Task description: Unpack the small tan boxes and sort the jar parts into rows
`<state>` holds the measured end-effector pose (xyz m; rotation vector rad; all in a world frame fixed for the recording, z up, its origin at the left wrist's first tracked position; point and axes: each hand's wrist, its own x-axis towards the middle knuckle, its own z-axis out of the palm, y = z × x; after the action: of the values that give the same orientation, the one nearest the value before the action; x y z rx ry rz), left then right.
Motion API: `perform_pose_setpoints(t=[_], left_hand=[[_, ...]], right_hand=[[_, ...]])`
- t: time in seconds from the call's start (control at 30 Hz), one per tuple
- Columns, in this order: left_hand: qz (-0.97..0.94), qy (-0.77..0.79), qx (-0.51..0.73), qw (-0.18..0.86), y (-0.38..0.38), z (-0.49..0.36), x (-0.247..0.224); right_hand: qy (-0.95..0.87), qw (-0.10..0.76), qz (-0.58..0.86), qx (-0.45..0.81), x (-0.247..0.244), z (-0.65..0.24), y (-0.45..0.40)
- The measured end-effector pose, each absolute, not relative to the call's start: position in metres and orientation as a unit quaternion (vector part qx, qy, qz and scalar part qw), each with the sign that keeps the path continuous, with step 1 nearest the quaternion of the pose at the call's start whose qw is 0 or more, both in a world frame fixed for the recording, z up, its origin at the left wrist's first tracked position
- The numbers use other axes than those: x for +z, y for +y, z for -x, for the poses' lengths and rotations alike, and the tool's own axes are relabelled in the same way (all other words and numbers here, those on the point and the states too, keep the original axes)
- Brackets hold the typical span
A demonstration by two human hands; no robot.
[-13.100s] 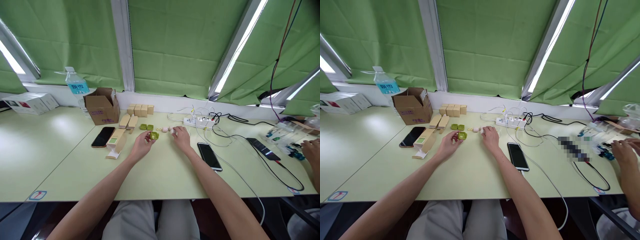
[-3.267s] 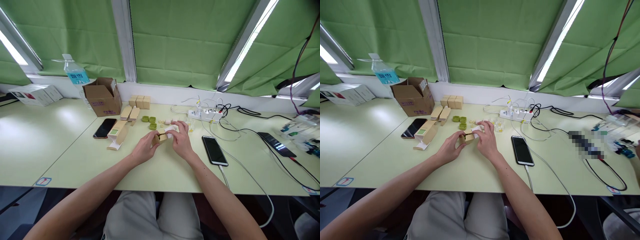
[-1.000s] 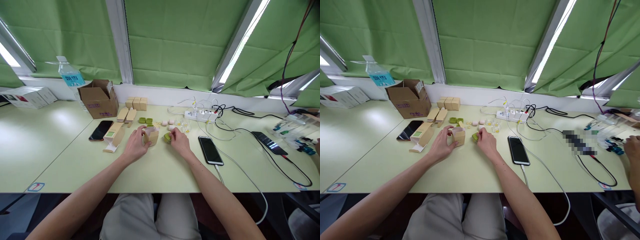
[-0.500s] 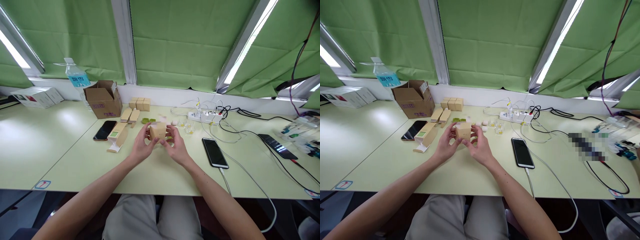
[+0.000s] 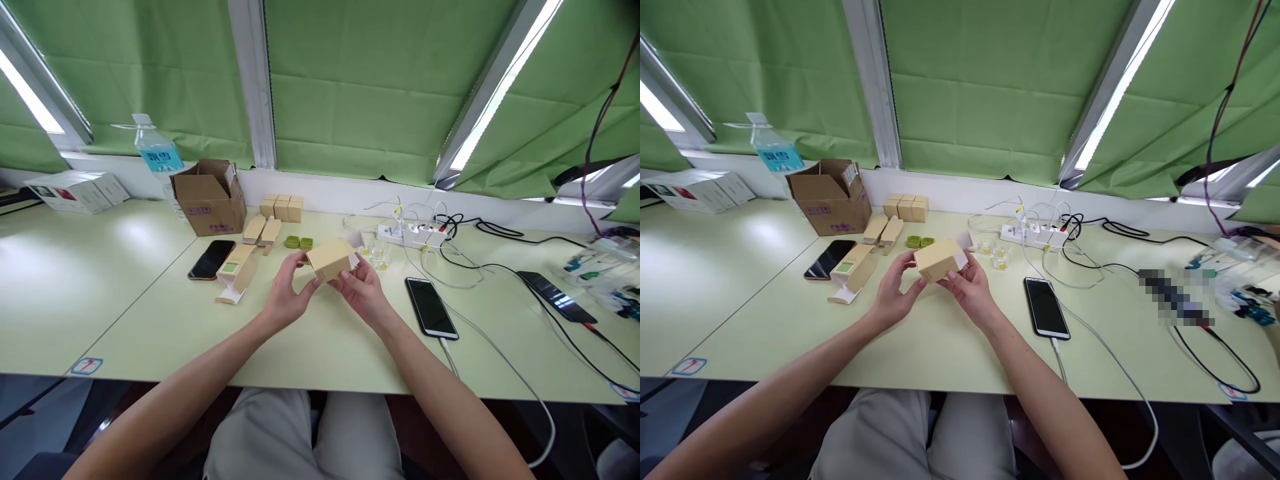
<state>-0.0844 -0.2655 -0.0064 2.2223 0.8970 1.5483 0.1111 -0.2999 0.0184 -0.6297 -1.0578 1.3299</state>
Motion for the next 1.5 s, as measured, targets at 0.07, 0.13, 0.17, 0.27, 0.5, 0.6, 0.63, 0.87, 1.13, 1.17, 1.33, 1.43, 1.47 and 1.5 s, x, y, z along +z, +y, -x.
perform_pose_setpoints(t=[0.07,0.13,0.17,0.27,0.5,0.6,0.63,0.87,1.13,1.17,1.33,1.43,1.47,1.5], left_hand=[[-0.777,0.309,0.537,0.113,-0.265,0.085,-0.006],[-0.776,0.313,0.545,0.052,-0.266,0.087,-0.005],[-0.776,0.311,0.549,0.015,-0.266,0.088,-0.005],[-0.784,0.276,0.552,-0.073,-0.269,0.093,-0.005],[-0.812,0.22,0.538,0.042,-0.277,0.089,-0.001],[-0.79,0.239,0.548,0.135,-0.276,0.085,-0.003],[-0.783,0.248,0.545,0.169,-0.274,0.084,-0.005],[-0.748,0.253,0.524,0.32,-0.268,0.082,-0.014],[-0.727,0.24,0.518,0.381,-0.269,0.082,-0.016],[-0.723,0.24,0.517,0.39,-0.269,0.082,-0.017],[-0.691,0.238,0.51,0.454,-0.268,0.08,-0.018],[-0.66,0.23,0.511,0.501,-0.267,0.078,-0.02],[-0.651,0.228,0.513,0.51,-0.266,0.078,-0.021],[-0.645,0.226,0.515,0.517,-0.266,0.077,-0.022]], right_hand=[[-0.457,0.608,0.269,0.591,0.017,-0.11,-0.3],[-0.46,0.592,0.255,0.61,0.017,-0.108,-0.301],[-0.465,0.583,0.247,0.618,0.017,-0.107,-0.302],[-0.488,0.556,0.234,0.631,0.019,-0.104,-0.305],[-0.464,0.572,0.248,0.63,0.019,-0.102,-0.306],[-0.46,0.584,0.263,0.616,0.017,-0.103,-0.304],[-0.459,0.587,0.265,0.612,0.016,-0.103,-0.303],[-0.46,0.604,0.271,0.591,0.009,-0.1,-0.3],[-0.482,0.61,0.318,0.543,0.004,-0.105,-0.295],[-0.483,0.61,0.322,0.539,0.003,-0.105,-0.295],[-0.498,0.609,0.342,0.514,0.001,-0.104,-0.293],[-0.508,0.615,0.356,0.487,-0.001,-0.1,-0.293],[-0.506,0.62,0.359,0.48,-0.001,-0.099,-0.293],[-0.5,0.627,0.362,0.475,-0.001,-0.098,-0.293]])
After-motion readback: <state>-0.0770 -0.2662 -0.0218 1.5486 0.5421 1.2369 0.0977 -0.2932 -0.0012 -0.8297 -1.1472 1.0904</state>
